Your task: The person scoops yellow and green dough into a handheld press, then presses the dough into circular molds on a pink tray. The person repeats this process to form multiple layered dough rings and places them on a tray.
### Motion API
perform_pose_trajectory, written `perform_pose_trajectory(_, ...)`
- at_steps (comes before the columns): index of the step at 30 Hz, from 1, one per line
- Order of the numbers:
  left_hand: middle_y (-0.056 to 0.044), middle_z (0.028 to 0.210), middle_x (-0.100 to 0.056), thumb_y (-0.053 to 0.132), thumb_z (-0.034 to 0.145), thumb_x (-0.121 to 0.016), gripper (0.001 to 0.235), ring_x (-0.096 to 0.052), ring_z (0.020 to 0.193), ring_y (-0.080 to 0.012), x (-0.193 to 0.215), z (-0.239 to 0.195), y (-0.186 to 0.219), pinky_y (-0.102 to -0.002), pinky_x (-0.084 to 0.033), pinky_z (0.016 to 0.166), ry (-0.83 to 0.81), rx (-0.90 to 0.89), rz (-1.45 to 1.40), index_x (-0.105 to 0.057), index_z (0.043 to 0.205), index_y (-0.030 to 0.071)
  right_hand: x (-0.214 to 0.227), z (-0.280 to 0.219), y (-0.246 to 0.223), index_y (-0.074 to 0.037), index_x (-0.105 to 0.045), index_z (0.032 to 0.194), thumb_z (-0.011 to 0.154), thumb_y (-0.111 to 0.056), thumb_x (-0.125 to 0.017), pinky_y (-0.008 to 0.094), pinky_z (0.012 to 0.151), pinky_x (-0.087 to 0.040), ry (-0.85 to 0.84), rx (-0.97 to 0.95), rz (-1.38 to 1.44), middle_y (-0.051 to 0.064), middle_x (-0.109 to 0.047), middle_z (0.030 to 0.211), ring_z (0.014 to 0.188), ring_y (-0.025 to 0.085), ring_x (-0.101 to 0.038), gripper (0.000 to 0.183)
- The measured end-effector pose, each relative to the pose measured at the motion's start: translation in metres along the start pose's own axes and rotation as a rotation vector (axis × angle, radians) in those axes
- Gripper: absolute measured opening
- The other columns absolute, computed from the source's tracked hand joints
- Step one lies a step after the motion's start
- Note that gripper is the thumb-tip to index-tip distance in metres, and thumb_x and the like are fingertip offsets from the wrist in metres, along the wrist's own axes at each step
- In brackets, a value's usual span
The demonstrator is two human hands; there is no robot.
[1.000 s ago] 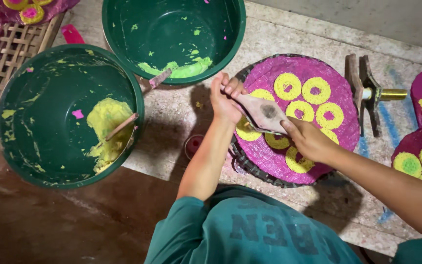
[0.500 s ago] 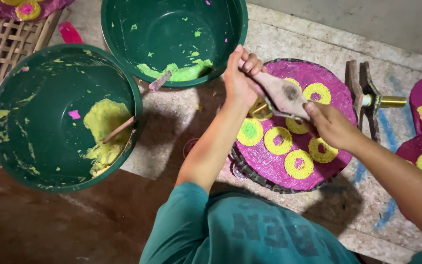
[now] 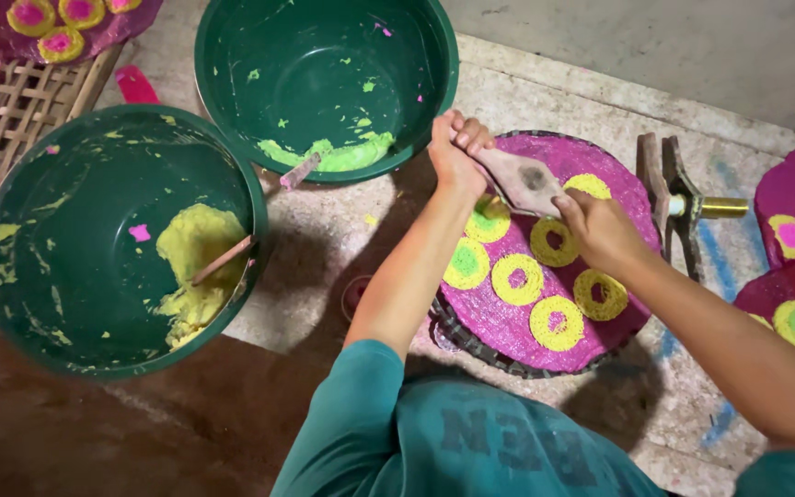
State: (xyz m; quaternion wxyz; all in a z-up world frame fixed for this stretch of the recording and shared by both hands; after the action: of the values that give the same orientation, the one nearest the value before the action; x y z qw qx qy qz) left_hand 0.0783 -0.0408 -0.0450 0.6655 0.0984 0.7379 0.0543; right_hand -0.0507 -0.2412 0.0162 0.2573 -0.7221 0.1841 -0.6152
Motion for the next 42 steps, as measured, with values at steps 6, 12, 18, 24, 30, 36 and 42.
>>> perform_pose_trajectory(6, -0.006, 0.096, -0.066, 0.046, 0.095, -0.067, 0.036, -0.063, 0.088, -0.0184, -0.059, -0.06, 0.07, -0.037, -0.051, 0.086, -0.312, 0.096, 0.324, -0.061, 0.099, 0.01, -0.007, -0.019, -0.033, 0.0, -0.064, 0.108, 0.111, -0.041, -0.039, 0.044, 0.062, -0.048, -0.084, 0.068, 0.255, 0.019, -0.059, 0.071, 0.064, 0.034, -0.059, 0.048)
perform_pose_trajectory(12, -0.008, 0.117, -0.065, 0.04, 0.081, -0.086, 0.063, -0.063, 0.11, -0.0221, -0.113, -0.199, 0.149, -0.037, -0.052, 0.093, -1.14, -0.072, 1.552, -0.058, 0.124, 0.005, 0.055, -0.081, -0.131, -0.003, -0.064, 0.11, 0.099, -0.046, -0.057, 0.037, 0.062, -0.05, -0.079, 0.685, 0.115, 0.011, -0.065, 0.08, 0.071, 0.026, -0.065, 0.045)
perform_pose_trajectory(18, -0.013, 0.097, -0.067, 0.037, 0.082, -0.074, 0.041, -0.066, 0.093, -0.0317, -0.127, -0.299, 0.198, -0.045, -0.052, 0.079, -1.386, 0.192, 1.858, -0.064, 0.109, 0.008, 0.061, -0.098, -0.264, -0.003, -0.064, 0.097, 0.088, -0.066, -0.062, 0.045, 0.056, -0.046, -0.163, 1.394, -0.225, 0.012, -0.061, 0.073, 0.065, 0.033, -0.062, 0.064)
perform_pose_trajectory(24, -0.016, 0.081, -0.07, 0.035, 0.092, -0.057, 0.025, -0.069, 0.08, -0.0396, -0.115, -0.354, 0.262, -0.054, -0.052, 0.07, -1.02, 0.358, 2.456, -0.072, 0.093, 0.016, -0.002, -0.116, -0.32, -0.006, -0.062, 0.097, 0.106, -0.057, -0.047, 0.043, 0.068, -0.051, -0.894, 1.009, 0.242, 0.013, -0.065, 0.083, 0.08, 0.036, -0.068, 0.055)
perform_pose_trajectory(30, -0.02, 0.097, -0.075, 0.047, 0.107, -0.039, 0.045, -0.069, 0.092, -0.0435, -0.087, -0.35, 0.375, -0.054, -0.052, 0.081, -0.81, 0.614, 2.283, -0.072, 0.113, 0.017, -0.048, -0.108, -0.346, -0.002, -0.061, 0.098, 0.111, -0.049, -0.048, 0.044, 0.069, -0.052, -1.03, 0.92, 0.421, 0.015, -0.063, 0.083, 0.08, 0.037, -0.069, 0.05)
perform_pose_trajectory(36, -0.017, 0.121, -0.061, 0.04, 0.099, -0.06, 0.047, -0.06, 0.112, -0.0333, -0.079, -0.316, 0.514, -0.046, -0.046, 0.097, -0.703, 0.63, 1.727, -0.057, 0.129, 0.004, 0.007, -0.061, -0.409, -0.015, -0.068, 0.097, 0.087, -0.049, -0.065, 0.035, 0.061, -0.048, -0.026, 1.303, -0.34, 0.002, -0.065, 0.083, 0.074, 0.023, -0.065, 0.036)
perform_pose_trajectory(42, -0.013, 0.129, -0.054, 0.03, 0.095, -0.077, 0.063, -0.055, 0.119, -0.0242, -0.027, -0.275, 0.48, -0.039, -0.046, 0.101, -0.558, 0.577, 0.696, -0.047, 0.136, -0.006, 0.004, 0.008, -0.466, -0.017, -0.066, 0.105, 0.094, -0.026, -0.078, 0.032, 0.08, -0.058, 0.628, 1.608, -0.947, 0.001, -0.066, 0.093, 0.086, 0.017, -0.068, 0.018)
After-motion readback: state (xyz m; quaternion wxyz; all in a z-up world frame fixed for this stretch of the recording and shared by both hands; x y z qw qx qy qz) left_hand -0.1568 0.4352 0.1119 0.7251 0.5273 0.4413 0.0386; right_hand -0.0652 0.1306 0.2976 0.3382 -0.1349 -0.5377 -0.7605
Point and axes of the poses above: each hand's wrist, its own z-axis towards the middle knuckle, its own x-axis out of the back of the hand, y = z × x, the point moved 2 cm from there along z, towards the middle knuckle
